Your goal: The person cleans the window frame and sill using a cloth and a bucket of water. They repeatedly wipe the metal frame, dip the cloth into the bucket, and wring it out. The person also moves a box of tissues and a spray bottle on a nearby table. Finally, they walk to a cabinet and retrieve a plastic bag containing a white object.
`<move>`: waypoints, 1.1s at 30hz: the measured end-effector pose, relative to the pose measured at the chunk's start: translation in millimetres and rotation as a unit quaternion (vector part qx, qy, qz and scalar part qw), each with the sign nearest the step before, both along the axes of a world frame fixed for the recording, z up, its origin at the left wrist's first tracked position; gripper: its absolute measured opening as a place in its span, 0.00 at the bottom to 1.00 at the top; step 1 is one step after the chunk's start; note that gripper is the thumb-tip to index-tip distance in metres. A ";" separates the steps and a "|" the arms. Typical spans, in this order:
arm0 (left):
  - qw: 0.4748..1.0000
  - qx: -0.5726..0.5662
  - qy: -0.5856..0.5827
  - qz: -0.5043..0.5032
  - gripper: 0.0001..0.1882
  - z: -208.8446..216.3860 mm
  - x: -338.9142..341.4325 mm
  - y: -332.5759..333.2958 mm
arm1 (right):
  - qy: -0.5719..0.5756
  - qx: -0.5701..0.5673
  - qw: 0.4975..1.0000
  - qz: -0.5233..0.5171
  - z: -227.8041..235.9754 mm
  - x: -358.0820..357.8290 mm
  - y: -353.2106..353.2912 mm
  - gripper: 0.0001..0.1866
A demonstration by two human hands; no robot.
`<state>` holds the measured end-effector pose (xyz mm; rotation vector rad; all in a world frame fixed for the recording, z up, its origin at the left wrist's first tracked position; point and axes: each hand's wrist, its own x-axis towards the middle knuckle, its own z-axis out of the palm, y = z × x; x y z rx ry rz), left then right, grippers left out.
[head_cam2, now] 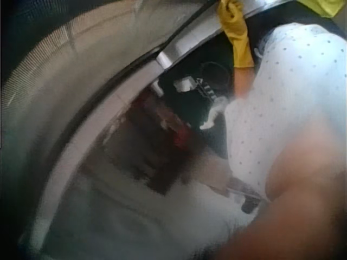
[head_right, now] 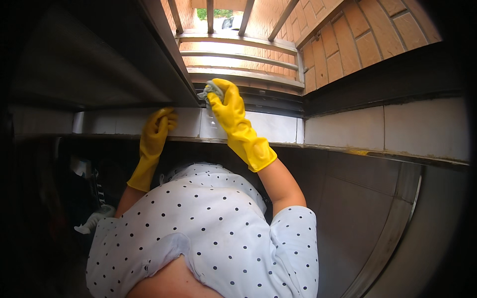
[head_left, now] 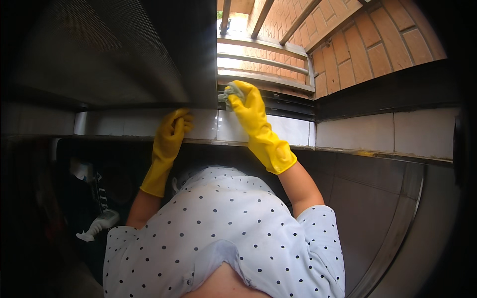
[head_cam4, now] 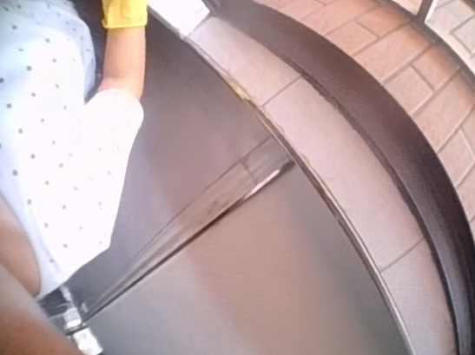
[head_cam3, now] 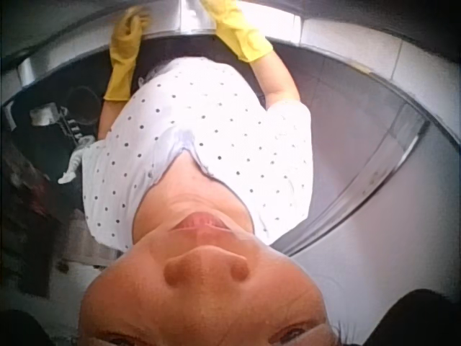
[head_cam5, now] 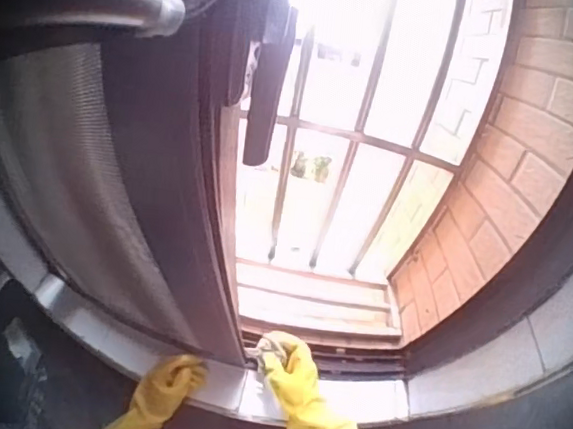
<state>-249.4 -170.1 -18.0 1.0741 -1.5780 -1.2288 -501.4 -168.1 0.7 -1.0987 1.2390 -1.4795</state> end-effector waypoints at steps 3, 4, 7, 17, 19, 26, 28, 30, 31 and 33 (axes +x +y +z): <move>1.000 0.007 -0.007 0.008 0.13 -1.7 1.1 2.8 | 0.023 0.066 0.998 0.009 17.9 -21.3 -0.7 0.20; 1.000 -0.003 -0.020 0.008 0.13 -1.4 1.1 1.8 | 0.091 0.080 0.993 0.011 16.2 -27.4 -2.2 0.20; 1.000 -0.005 -0.019 0.008 0.13 0.6 -0.1 1.5 | 0.315 0.024 0.949 0.006 3.7 -37.8 5.2 0.19; 1.000 0.015 -0.010 0.009 0.14 3.1 1.3 2.3 | 0.537 -0.078 0.839 -0.042 8.5 -32.6 4.1 0.20; 1.000 0.020 0.000 0.005 0.14 5.9 -0.9 1.4 | 0.529 -0.078 0.845 -0.009 6.2 -40.5 -1.1 0.19; 0.999 0.034 0.020 0.001 0.14 5.7 -1.0 1.8 | 0.295 -0.017 0.931 0.212 38.8 -31.6 -5.9 0.17; 1.000 0.022 0.019 0.001 0.14 4.5 -1.7 0.6 | 0.364 -0.046 0.907 0.205 19.8 -33.8 -16.7 0.18; 1.000 0.027 0.016 0.005 0.14 5.0 -0.6 1.5 | 0.373 -0.028 0.908 0.190 19.3 -30.6 -23.4 0.18; 0.999 0.037 0.013 0.007 0.14 7.2 -0.6 2.4 | 0.221 0.016 0.960 0.170 23.5 -25.2 -19.3 0.17; 0.999 0.042 0.007 0.015 0.15 6.9 1.9 5.3 | 0.115 0.092 0.977 0.157 52.4 -23.1 -11.7 0.16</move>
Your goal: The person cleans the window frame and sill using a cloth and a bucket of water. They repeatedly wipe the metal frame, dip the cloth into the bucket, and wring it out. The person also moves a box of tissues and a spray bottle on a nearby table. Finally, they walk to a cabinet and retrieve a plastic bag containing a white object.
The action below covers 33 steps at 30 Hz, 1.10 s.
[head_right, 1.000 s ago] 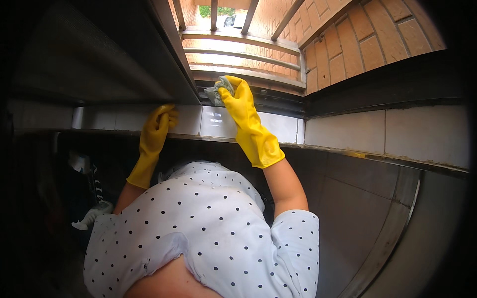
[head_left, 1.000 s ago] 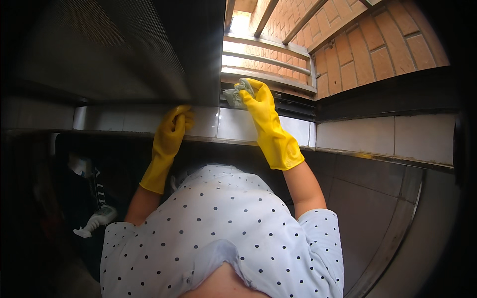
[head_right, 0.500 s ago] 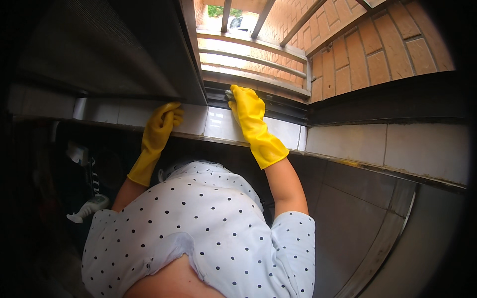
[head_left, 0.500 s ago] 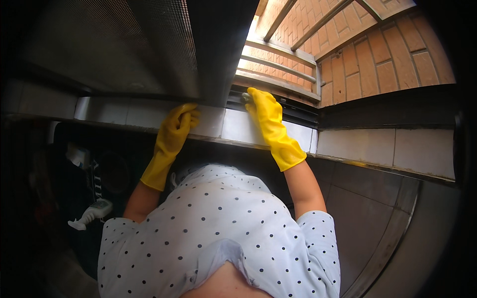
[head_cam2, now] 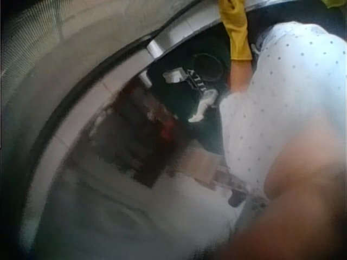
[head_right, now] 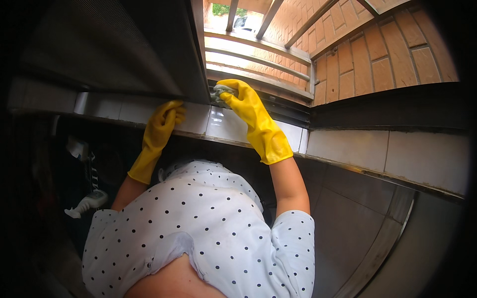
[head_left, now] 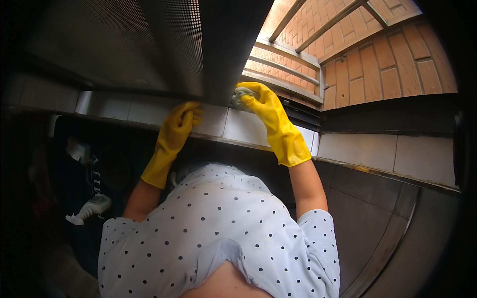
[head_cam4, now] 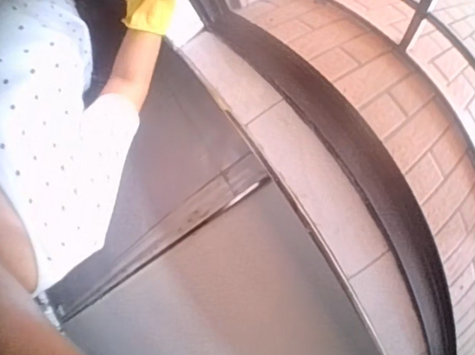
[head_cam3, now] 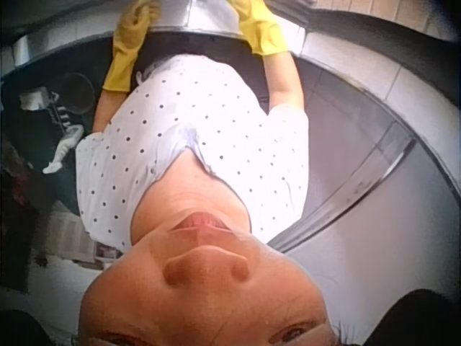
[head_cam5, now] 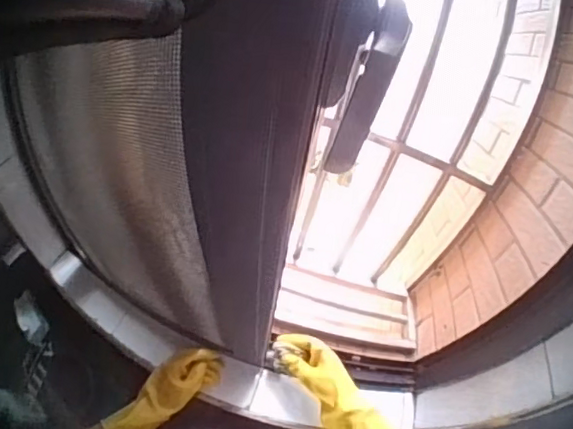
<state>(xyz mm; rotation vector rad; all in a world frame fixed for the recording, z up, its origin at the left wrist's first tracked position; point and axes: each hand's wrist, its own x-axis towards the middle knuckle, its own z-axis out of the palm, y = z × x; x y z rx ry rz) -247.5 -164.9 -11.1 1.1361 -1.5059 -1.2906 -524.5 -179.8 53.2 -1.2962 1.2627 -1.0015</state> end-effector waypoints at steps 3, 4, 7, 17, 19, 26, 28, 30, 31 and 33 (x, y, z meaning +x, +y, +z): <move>1.000 0.007 0.003 -0.008 0.15 -0.6 -2.0 -0.9 | -0.099 0.061 0.993 -0.022 2.7 -16.4 3.4 0.21; 1.000 0.024 0.009 -0.015 0.15 1.7 -2.9 -1.0 | -0.154 0.085 0.984 -0.028 -1.2 -21.5 3.7 0.23; 0.990 0.125 0.032 -0.061 0.17 27.1 -21.8 4.7 | -0.227 0.126 0.964 -0.055 -0.3 -27.7 10.5 0.26; 0.893 0.335 0.225 -0.200 0.20 54.7 -107.9 -6.2 | -0.210 0.125 0.968 -0.054 17.8 -42.6 32.1 0.22; 0.897 0.335 0.212 -0.194 0.19 49.3 -111.5 -7.1 | -0.116 0.051 0.988 -0.087 8.2 -39.3 35.2 0.20; 0.914 0.300 0.173 -0.214 0.23 46.3 -117.1 -3.2 | 0.114 -0.008 0.991 -0.073 -0.2 -27.5 50.6 0.22; 0.911 0.289 0.164 -0.246 0.26 37.8 -116.2 -0.7 | 0.218 -0.015 0.974 -0.061 0.4 -20.9 56.4 0.26; 0.906 0.288 0.163 -0.262 0.30 33.5 -114.0 3.3 | 0.282 -0.051 0.957 -0.050 -1.6 -16.8 60.6 0.28; 0.907 0.293 0.156 -0.260 0.32 33.9 -113.7 5.5 | 0.312 -0.070 0.946 -0.044 -3.8 -15.7 61.7 0.28; 0.909 0.301 0.142 -0.252 0.35 36.6 -113.2 10.1 | 0.230 -0.041 0.970 -0.064 -15.1 -20.7 53.9 0.25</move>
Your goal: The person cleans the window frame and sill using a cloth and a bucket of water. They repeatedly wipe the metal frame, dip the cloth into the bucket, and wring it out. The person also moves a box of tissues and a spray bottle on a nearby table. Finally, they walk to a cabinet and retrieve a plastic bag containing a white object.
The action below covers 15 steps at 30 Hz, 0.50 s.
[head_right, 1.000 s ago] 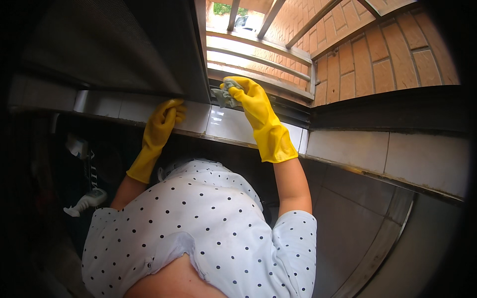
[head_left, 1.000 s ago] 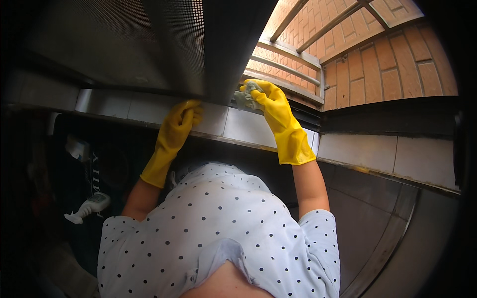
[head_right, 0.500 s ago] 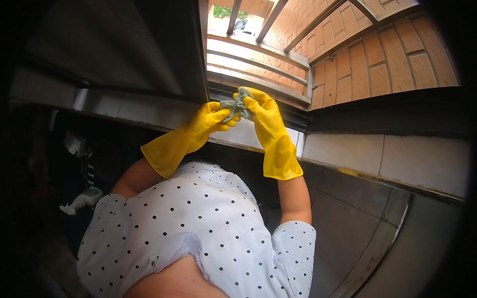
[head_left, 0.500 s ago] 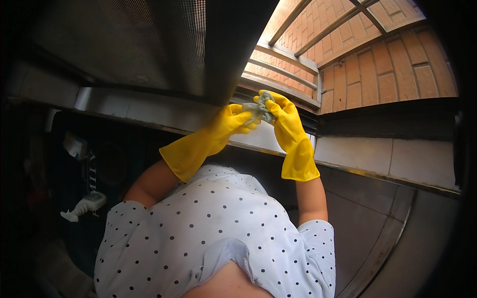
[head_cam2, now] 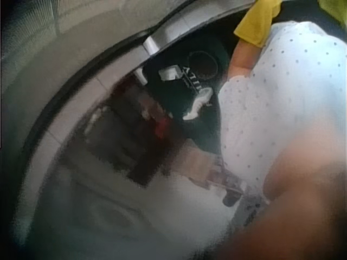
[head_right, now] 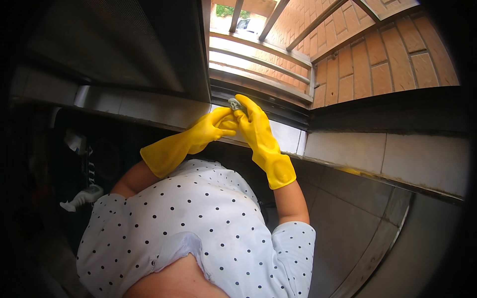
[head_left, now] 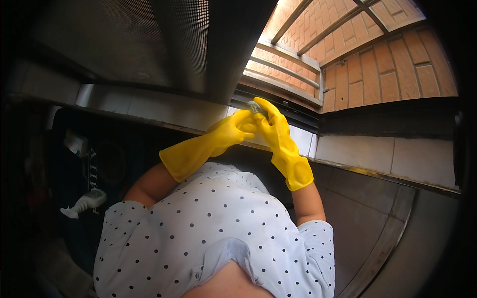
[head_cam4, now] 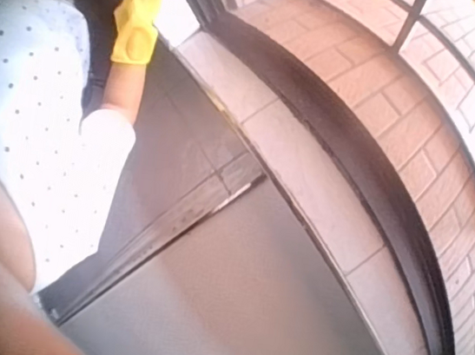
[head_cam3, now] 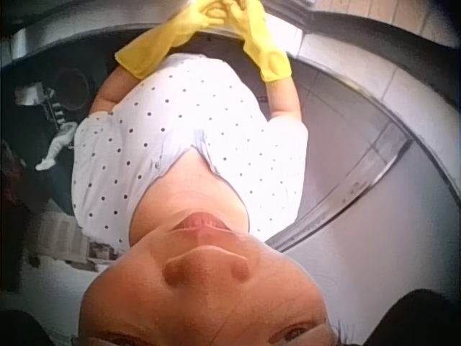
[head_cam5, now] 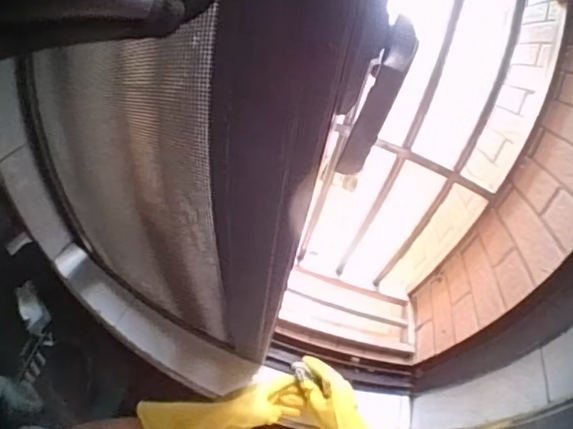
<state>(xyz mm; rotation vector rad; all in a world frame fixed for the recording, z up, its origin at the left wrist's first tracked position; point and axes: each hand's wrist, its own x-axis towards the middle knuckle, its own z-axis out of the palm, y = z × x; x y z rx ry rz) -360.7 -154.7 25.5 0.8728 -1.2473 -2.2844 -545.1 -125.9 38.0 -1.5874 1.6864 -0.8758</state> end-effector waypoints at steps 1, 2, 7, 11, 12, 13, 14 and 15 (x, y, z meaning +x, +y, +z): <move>0.999 0.018 0.016 0.026 0.35 -0.6 6.4 2.4 | -0.051 0.017 0.998 -0.021 -0.4 -1.0 -3.9 0.24; 0.997 0.037 0.032 0.053 0.35 -2.7 19.3 4.7 | -0.101 0.034 0.993 -0.041 -0.8 -1.9 -8.1 0.22; 0.950 -0.256 -0.062 0.166 0.28 -73.7 93.9 11.1 | 0.039 -0.015 0.996 0.074 19.9 -3.3 -31.2 0.14; 0.874 -0.401 -0.144 0.232 0.26 -42.4 126.7 10.0 | 0.043 -0.090 0.988 0.121 -9.3 9.2 -49.5 0.15; 0.895 -0.357 -0.108 0.246 0.26 -45.1 132.6 8.6 | 0.094 -0.136 0.978 0.127 -14.7 16.7 -53.5 0.14; 0.912 -0.312 -0.072 0.257 0.26 -48.8 136.4 5.6 | 0.146 -0.182 0.964 0.126 -19.8 24.1 -57.0 0.14; 0.925 -0.267 -0.034 0.268 0.26 -52.2 139.2 3.1 | 0.153 -0.182 0.964 0.116 -25.0 29.1 -58.2 0.13; 0.928 -0.258 -0.032 0.268 0.26 -50.8 139.2 1.9 | 0.162 -0.182 0.964 0.107 -28.2 34.3 -59.0 0.13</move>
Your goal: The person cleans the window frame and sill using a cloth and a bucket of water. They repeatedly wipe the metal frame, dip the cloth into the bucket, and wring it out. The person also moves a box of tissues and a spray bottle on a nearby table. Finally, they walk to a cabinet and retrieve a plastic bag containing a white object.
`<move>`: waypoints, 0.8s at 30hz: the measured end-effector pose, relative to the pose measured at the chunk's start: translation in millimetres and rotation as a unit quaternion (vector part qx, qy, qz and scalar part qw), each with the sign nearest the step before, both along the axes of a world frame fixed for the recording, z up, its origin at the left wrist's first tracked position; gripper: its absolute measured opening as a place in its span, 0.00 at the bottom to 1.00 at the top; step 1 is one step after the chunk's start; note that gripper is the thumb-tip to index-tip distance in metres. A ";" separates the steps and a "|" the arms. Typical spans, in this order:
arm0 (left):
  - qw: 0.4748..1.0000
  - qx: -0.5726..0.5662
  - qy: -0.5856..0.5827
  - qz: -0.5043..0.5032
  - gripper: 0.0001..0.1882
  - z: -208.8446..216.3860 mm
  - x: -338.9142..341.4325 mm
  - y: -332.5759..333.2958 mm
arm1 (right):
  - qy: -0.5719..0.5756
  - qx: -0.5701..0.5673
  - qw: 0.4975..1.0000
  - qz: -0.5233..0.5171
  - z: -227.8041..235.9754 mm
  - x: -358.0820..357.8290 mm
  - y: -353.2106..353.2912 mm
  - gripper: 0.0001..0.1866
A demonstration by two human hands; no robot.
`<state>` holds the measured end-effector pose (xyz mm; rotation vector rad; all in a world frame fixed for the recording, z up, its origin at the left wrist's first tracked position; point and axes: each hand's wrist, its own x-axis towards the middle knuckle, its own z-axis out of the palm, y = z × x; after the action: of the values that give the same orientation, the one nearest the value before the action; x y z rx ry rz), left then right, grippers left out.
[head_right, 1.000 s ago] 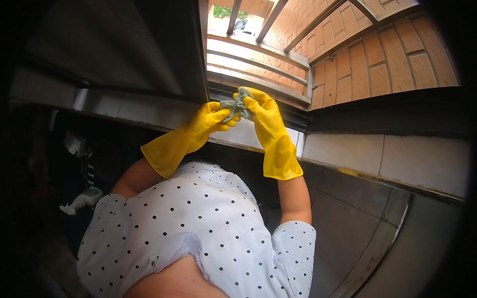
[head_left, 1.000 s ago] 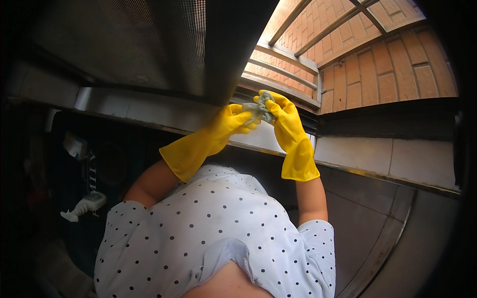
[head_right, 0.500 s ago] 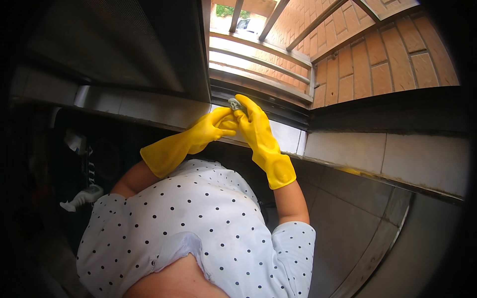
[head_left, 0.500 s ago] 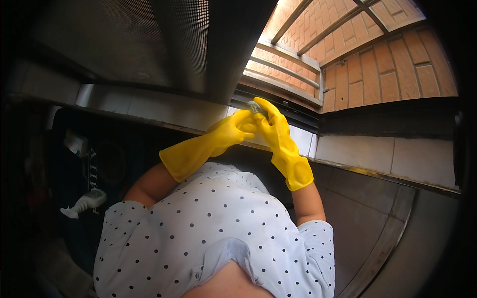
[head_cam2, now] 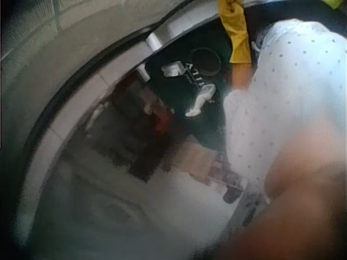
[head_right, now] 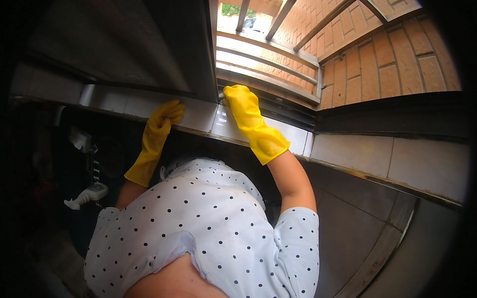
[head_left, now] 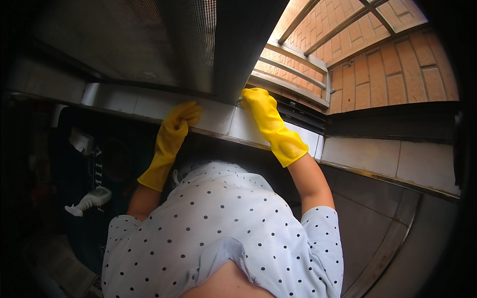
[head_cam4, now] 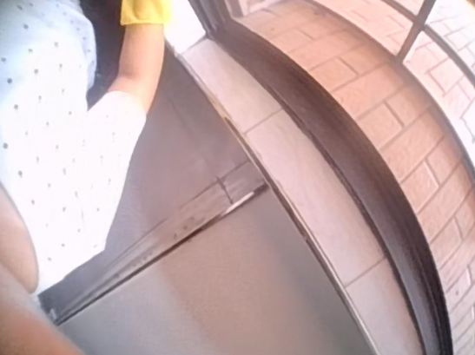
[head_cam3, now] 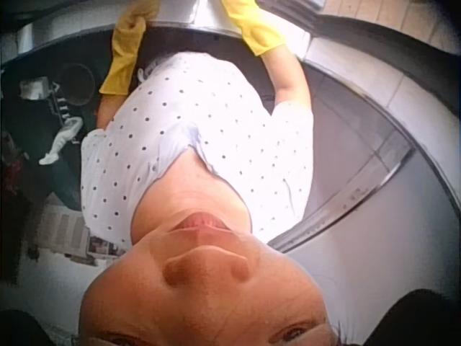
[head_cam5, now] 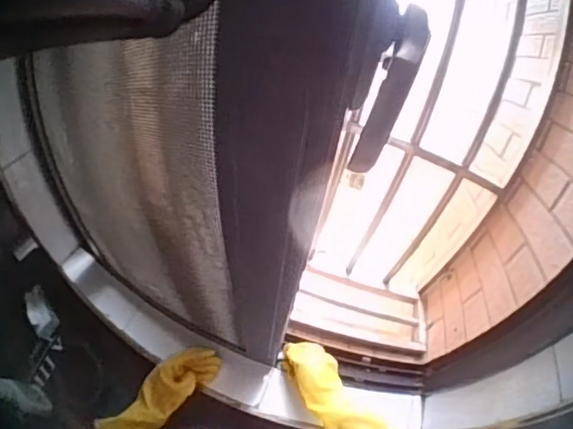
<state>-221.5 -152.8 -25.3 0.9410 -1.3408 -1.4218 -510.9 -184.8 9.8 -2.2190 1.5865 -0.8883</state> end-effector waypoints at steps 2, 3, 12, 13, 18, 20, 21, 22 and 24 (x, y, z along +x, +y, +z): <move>1.000 0.001 0.007 0.001 0.28 -4.1 -0.5 0.9 | -0.016 0.001 0.999 -0.036 -4.5 6.2 3.8 0.09; 1.000 0.001 0.012 0.001 0.30 -4.5 -1.5 0.3 | -0.018 0.021 0.999 -0.043 -1.6 7.6 4.3 0.09; 0.999 0.035 -0.009 0.008 0.27 12.3 -1.3 3.5 | -0.010 0.118 0.992 0.036 21.6 -4.5 2.6 0.14; 0.999 0.044 0.001 0.004 0.27 13.3 -1.8 2.5 | 0.043 0.108 0.993 0.007 10.6 -3.0 5.8 0.14; 0.998 0.062 -0.005 -0.010 0.25 21.4 -2.1 0.5 | 0.293 -0.018 0.955 0.048 3.6 2.0 -3.4 0.08; 0.998 0.065 0.001 -0.012 0.25 23.7 -2.2 -0.4 | 0.282 0.057 0.957 0.024 4.8 1.9 -1.7 0.12; 0.998 0.066 0.006 -0.015 0.25 23.9 -2.4 -2.5 | 0.277 0.094 0.956 0.010 8.2 1.7 -1.7 0.14; 0.997 0.075 0.011 -0.015 0.25 23.8 -1.5 -3.7 | 0.273 0.105 0.956 -0.010 6.4 -0.7 -0.1 0.15; 0.995 0.097 0.020 -0.010 0.24 24.6 2.2 -2.0 | 0.264 0.126 0.955 -0.046 2.3 -10.0 5.7 0.18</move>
<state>-219.3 -154.8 -0.7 1.0209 -1.2021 -1.6001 -520.9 -179.1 12.1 -2.3221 1.9077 -0.0837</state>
